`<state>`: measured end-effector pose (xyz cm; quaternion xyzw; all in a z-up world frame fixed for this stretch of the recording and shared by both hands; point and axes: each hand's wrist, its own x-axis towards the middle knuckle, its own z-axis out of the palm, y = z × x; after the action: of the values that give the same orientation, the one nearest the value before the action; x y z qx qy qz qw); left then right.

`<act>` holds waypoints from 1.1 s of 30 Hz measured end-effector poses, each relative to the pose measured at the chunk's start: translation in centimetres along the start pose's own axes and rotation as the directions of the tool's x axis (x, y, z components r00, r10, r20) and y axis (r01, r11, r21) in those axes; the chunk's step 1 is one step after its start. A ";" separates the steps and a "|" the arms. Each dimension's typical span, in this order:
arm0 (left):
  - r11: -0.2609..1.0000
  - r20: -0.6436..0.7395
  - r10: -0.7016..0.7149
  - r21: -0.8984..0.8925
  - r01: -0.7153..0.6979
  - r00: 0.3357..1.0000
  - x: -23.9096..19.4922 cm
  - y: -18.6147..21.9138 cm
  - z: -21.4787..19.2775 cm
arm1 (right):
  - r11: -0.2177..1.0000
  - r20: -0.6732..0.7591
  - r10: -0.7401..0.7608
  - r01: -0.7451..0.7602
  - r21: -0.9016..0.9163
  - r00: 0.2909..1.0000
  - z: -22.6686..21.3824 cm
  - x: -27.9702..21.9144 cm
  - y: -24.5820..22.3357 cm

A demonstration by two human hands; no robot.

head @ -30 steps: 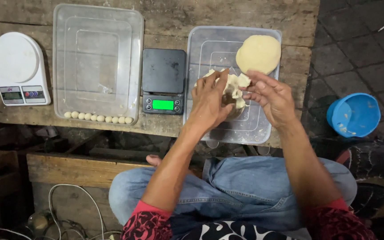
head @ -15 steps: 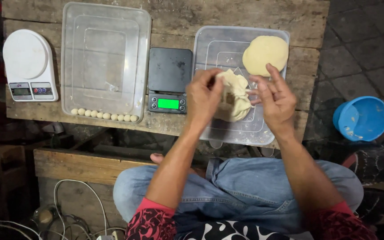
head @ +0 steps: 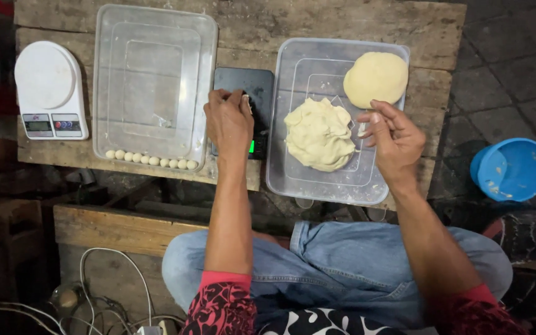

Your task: The person sits cross-legged and repeatedly tears small pieces of dough from a larger mass. They weigh each piece on a digital scale, roll it into a ball between their palms, and place it into a clear plastic tray. The process is repeated multiple times to create uniform dough balls.

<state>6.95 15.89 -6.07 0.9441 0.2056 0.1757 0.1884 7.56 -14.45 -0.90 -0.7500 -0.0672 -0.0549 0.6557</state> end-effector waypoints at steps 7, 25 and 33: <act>0.986 0.053 -0.075 -0.146 0.082 0.996 1.2 0.0 -2.2 | 1.000 0.020 -0.016 0.016 -0.011 1.000 -0.3 0.3 0.5; 0.809 -0.001 -0.144 -0.576 0.117 0.990 1.7 5.1 -6.6 | 0.931 0.252 0.044 0.052 -0.361 0.967 -0.4 0.2 -0.4; 0.828 0.251 0.348 -0.533 -0.171 0.903 -3.2 11.4 -2.0 | 0.831 0.377 -0.092 0.280 -0.480 0.921 -0.5 -0.1 0.1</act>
<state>7.07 5.33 -0.31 0.8979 -0.0144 0.0828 0.4322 7.53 -14.93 -0.98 -0.8878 -0.2350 -0.0060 0.3956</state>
